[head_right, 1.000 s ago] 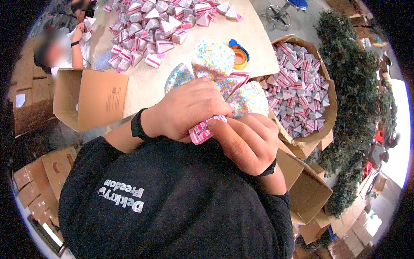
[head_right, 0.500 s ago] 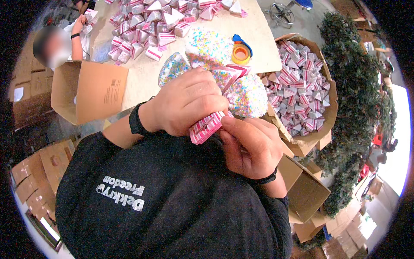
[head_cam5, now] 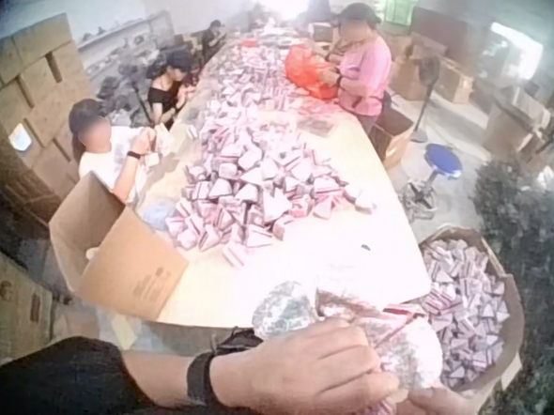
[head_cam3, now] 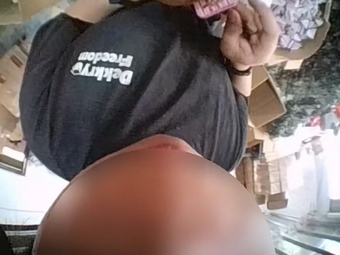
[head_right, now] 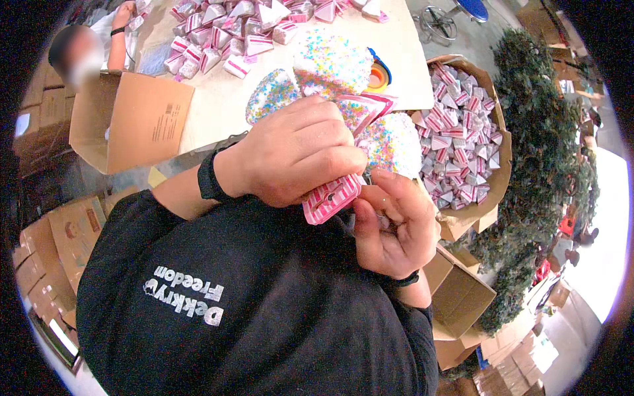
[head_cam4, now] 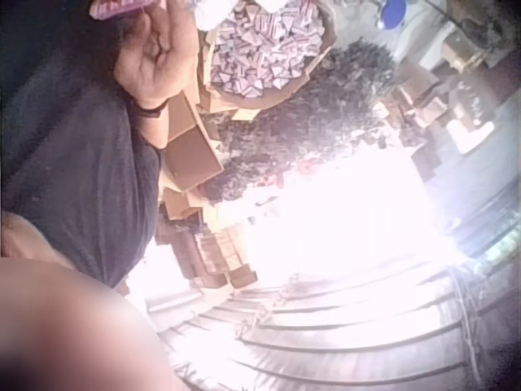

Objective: Packing small triangular boxes into larger cardboard cartons and sealing them with tape.

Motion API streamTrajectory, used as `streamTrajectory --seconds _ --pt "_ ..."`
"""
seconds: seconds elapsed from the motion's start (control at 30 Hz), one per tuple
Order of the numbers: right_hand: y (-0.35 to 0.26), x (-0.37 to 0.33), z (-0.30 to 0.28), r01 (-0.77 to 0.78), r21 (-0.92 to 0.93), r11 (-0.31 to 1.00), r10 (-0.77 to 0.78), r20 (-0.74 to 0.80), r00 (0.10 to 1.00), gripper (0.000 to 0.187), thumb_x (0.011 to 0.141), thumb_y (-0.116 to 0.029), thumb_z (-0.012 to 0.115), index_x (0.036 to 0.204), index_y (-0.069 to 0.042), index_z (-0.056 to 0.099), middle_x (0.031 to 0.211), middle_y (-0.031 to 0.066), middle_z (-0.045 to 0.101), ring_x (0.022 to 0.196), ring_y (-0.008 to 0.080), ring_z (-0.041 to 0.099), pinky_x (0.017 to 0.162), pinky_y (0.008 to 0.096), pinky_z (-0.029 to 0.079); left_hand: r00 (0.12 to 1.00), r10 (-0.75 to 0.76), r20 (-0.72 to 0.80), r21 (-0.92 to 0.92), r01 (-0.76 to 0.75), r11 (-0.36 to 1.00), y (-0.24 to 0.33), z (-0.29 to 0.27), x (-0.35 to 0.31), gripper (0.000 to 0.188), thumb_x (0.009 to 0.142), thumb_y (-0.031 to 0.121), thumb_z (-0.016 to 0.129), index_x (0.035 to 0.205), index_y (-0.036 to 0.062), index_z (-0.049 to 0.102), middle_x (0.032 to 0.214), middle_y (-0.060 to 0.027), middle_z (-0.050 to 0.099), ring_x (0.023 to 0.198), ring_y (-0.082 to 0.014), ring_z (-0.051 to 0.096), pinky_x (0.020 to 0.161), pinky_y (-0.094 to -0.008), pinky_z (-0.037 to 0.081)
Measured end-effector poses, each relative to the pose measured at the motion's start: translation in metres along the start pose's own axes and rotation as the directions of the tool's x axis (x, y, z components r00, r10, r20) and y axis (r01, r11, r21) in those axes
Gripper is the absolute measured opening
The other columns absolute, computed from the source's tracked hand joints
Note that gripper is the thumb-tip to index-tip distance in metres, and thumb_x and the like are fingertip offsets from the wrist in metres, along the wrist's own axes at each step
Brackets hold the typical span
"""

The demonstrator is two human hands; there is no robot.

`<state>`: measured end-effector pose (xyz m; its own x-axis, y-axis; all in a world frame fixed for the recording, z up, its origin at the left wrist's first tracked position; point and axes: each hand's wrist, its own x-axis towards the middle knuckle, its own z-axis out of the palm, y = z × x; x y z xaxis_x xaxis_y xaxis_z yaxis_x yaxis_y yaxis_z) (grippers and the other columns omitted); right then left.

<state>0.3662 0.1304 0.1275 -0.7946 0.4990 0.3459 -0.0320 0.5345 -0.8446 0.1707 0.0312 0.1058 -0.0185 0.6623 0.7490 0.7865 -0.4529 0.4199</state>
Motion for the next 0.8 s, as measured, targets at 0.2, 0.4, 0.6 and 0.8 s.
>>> streamTrajectory --seconds 0.2,0.4,0.6,0.8 --pt "-0.001 0.005 0.001 0.037 0.134 0.99 -0.042 0.039 0.998 0.042 0.094 0.005 0.061 0.13 0.01 0.041 0.098 0.0189 0.072 0.084 0.0183 0.068 0.086 0.0292 0.049 1.0 -0.014 -0.022 0.007 0.014 1.0 0.002 -0.002 -0.002 0.03 0.077 0.02 0.068 0.104 0.0058 0.06 0.086 -0.008 0.059 0.078 -0.0291 0.059 0.07 -0.0405 0.049" --pt "-0.003 0.005 0.006 -0.046 0.362 0.931 0.051 -0.004 0.999 0.042 0.095 0.01 0.054 0.133 0.01 0.037 0.096 0.0201 0.07 0.085 0.0176 0.068 0.085 0.0243 0.048 0.999 -0.003 -0.042 0.021 0.004 1.0 -0.001 -0.001 -0.004 0.03 0.078 0.02 0.067 0.104 0.0062 0.061 0.086 -0.0077 0.059 0.078 -0.0289 0.059 0.07 -0.04 0.049" --pt "0.001 0.007 0.006 -0.022 0.293 0.956 0.01 0.042 0.999 0.042 0.094 0.012 0.053 0.132 0.01 0.038 0.092 0.0199 0.07 0.085 0.0175 0.067 0.081 0.0238 0.049 0.999 -0.011 -0.034 0.035 0.012 0.999 -0.001 0.0 -0.004 0.029 0.079 0.021 0.066 0.104 0.0063 0.061 0.086 -0.0079 0.059 0.079 -0.0291 0.059 0.071 -0.0398 0.048" --pt "-0.004 0.014 0.01 -0.081 0.428 0.9 0.11 -0.044 0.993 0.041 0.094 0.011 0.054 0.132 0.01 0.038 0.088 0.018 0.069 0.079 0.0163 0.066 0.076 0.0243 0.049 0.999 -0.012 -0.042 0.014 0.013 1.0 -0.003 0.003 -0.003 0.028 0.08 0.02 0.066 0.104 0.0069 0.06 0.085 -0.0077 0.058 0.078 -0.0289 0.059 0.07 -0.0395 0.048"
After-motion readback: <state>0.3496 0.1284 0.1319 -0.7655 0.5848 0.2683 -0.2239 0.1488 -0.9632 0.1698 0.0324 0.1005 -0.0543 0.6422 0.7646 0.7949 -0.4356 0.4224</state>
